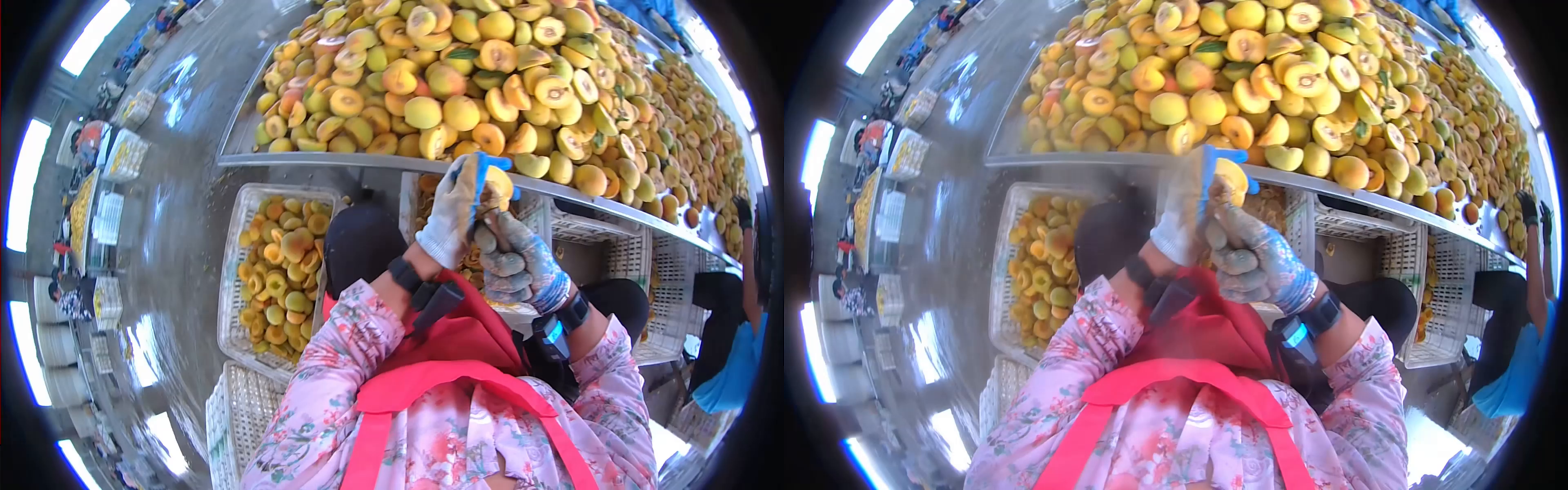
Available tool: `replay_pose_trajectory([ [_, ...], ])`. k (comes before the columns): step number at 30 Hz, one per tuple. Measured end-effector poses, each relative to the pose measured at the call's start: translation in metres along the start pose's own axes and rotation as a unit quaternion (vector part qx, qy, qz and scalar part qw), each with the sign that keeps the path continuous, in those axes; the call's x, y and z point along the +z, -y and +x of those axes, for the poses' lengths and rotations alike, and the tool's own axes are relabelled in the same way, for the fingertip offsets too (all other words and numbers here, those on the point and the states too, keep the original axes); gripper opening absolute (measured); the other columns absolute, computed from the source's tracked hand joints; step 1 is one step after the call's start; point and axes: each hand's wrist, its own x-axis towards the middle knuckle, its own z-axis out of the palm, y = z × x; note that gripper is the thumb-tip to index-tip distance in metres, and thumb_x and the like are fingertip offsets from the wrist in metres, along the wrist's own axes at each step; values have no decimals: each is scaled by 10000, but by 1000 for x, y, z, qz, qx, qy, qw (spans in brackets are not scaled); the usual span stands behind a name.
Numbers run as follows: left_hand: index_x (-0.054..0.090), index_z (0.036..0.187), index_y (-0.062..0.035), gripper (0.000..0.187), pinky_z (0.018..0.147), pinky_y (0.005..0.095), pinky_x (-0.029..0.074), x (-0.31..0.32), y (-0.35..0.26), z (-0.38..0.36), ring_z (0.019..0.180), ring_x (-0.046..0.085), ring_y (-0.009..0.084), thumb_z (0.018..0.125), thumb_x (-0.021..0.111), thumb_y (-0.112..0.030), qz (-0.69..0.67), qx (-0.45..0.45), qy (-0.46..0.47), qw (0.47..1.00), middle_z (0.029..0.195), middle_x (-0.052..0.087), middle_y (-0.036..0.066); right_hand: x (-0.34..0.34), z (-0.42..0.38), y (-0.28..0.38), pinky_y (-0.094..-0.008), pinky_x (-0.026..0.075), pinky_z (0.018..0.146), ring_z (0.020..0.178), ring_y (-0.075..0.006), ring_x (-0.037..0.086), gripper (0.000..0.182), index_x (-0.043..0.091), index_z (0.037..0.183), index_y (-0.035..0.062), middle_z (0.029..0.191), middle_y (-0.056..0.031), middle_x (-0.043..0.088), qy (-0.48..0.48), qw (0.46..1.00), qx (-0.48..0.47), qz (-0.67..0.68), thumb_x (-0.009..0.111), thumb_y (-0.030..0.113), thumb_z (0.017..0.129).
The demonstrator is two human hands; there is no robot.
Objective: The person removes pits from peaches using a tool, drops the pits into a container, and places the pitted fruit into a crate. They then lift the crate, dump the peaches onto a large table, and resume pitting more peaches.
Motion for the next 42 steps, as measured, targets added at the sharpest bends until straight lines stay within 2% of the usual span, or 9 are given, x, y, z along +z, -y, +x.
replay_pose_trajectory([
  [3, 565, 1139, -37, 417, 709, 295, 505, 10, -47, -1, 844, 624, 196, 912, 566, -387, -326, -323, -183, 870, 971, 631, 71, 0, -5, -6, -212, 225, 344, 362, -41, 251, 361, 502, 918, 146, 526, 80, 343, -2, 996, -30, -86, 402, 482, 1003],
  [7, 507, 1219, -35, 356, 722, 290, 555, -33, -49, -27, 898, 642, 187, 983, 540, -300, -80, -98, -266, 956, 1054, 601, 65, -7, -15, -2, -236, 303, 396, 408, -92, 353, 326, 516, 998, 116, 548, 50, 398, -55, 971, -54, -225, 460, 437, 991],
  [9, 503, 1250, -34, 366, 746, 300, 550, -84, -85, -39, 941, 633, 202, 983, 549, -280, 72, -151, -288, 943, 1076, 604, 84, -17, -17, 5, -283, 374, 422, 417, -162, 450, 339, 523, 1042, 79, 551, 2, 479, -138, 858, -57, -491, 491, 410, 979],
  [10, 512, 1271, -28, 399, 783, 312, 535, -111, -107, -43, 979, 622, 224, 972, 557, -288, 159, -204, -278, 925, 1087, 614, 105, -35, -18, 8, -406, 478, 551, 579, -323, 608, 352, 504, 1117, 21, 645, -133, 606, -114, 661, -155, -726, 520, 334, 957],
  [14, 524, 1321, -26, 509, 946, 328, 455, -193, -119, -58, 1086, 594, 246, 916, 616, -320, 663, -152, -123, 722, 1202, 616, 159, -33, -26, 13, -491, 501, 663, 777, -405, 645, 352, 505, 1135, -2, 818, -238, 656, -215, 522, 24, -825, 532, 290, 939],
  [27, 579, 1184, -68, 545, 905, 400, 494, -87, -10, 125, 1054, 605, 359, 799, 703, -433, 581, -127, 67, 801, 1143, 621, 208, -16, -1, 32, -384, 496, 621, 667, -250, 622, 300, 531, 1085, 0, 761, -152, 617, -177, 657, -235, -694, 546, 270, 956],
  [29, 595, 1129, -67, 360, 820, 453, 546, -80, -29, 109, 969, 642, 333, 910, 605, -353, 210, -166, -60, 962, 1060, 640, 161, -11, -1, 32, -329, 476, 589, 612, -163, 549, 268, 519, 1077, 9, 727, -70, 573, -178, 691, -300, -633, 542, 251, 964],
  [33, 486, 1257, -35, 484, 997, 528, 452, -63, -44, 67, 1117, 557, 357, 999, 404, -436, -341, -218, -65, 912, 1202, 560, 201, -15, 17, 26, -253, 441, 570, 603, -89, 509, 271, 509, 1124, 40, 766, 0, 564, -185, 748, -337, -541, 538, 262, 973],
  [42, 502, 1218, -95, 309, 775, 457, 580, -29, -8, 25, 997, 645, 361, 1005, 478, -318, -282, -213, -93, 931, 1087, 616, 151, -8, 38, 3, -501, 478, 599, 724, -435, 627, 332, 493, 1121, 3, 737, -252, 622, -298, 606, -318, -665, 565, 279, 950],
])
